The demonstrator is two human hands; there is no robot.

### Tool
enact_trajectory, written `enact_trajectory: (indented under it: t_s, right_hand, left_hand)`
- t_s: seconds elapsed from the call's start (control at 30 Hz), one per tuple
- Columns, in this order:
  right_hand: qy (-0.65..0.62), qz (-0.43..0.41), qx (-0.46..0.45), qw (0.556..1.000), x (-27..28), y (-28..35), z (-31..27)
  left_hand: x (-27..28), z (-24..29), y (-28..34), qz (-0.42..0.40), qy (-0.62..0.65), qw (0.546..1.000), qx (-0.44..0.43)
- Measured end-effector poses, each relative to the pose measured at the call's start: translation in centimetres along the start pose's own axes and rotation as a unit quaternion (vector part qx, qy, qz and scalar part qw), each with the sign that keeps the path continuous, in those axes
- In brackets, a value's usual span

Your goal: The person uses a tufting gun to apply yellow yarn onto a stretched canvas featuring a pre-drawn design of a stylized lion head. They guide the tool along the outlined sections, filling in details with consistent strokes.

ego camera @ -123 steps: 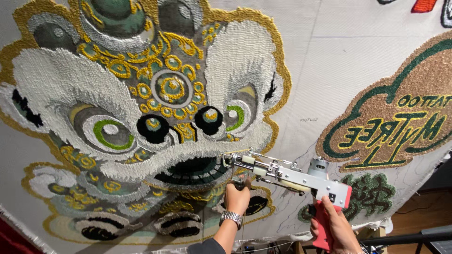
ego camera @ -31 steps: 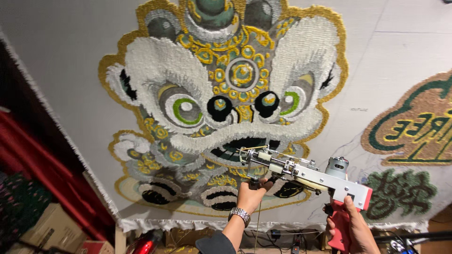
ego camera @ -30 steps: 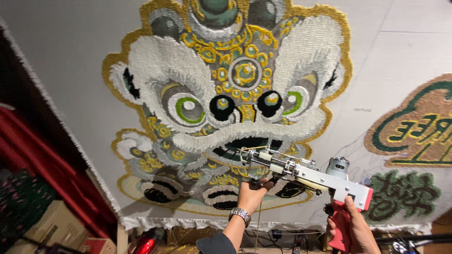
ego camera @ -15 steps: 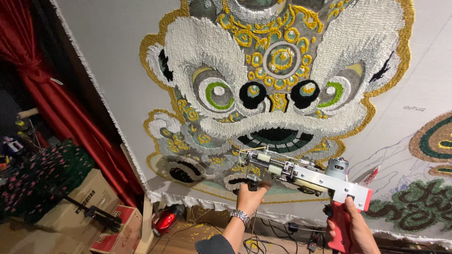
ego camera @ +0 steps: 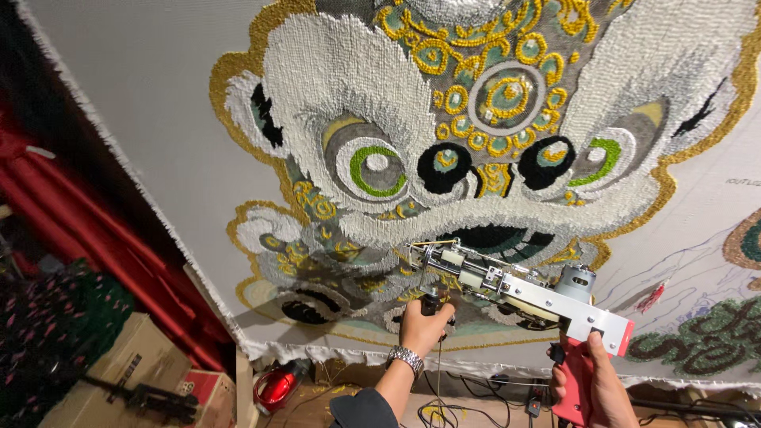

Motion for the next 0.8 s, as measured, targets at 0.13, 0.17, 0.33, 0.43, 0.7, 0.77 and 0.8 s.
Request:
enact_trajectory:
  t_s: [0.13,0.17,0.33,0.43,0.7,0.77,0.8]
  right_hand:
    - [-0.009,0.025,0.023,0.999,-1.0,-0.6,0.9]
    - [-0.001,0.036,0.013,0.999,-1.2,-0.7,1.1]
    - [0.017,0.065,0.002,0.998,-1.3,-0.8,1.8]
    - [0.014,0.075,0.016,0.997,-1.0,-0.8,2.2]
    - [0.032,0.055,0.015,0.998,-0.6,1.1,1.4]
    - [0.005,0.011,0.006,1.0,-1.0,1.6,1.4]
    - [-0.006,-0.03,0.008,1.0,-1.2,1.8,1.5]
  left_hand:
    - [0.9,-0.2,-1.7,-0.017,-0.037,0.999,-0.013]
    - [1.0,-0.1,-1.9,-0.012,-0.048,0.998,-0.033]
    - [1.8,1.1,-1.3,-0.047,-0.02,0.999,0.003]
    - [1.9,1.3,-1.1,-0.057,-0.01,0.998,0.002]
    - [2.1,1.1,-1.1,-0.078,0.001,0.997,0.001]
    - [2.5,0.9,-1.4,-0.063,-0.037,0.997,-0.034]
    - [2.8,0.8,-1.5,-0.054,-0.057,0.996,-0.05]
Point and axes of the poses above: each hand's wrist, its own y-axis away from the middle knuckle, its own x-axis out of the back of the hand, z = x × y, the point moved 1 cm from there along -y, towards the middle knuckle, and after that the axes turned 5 degrees about -z, right-handed, at the moved point
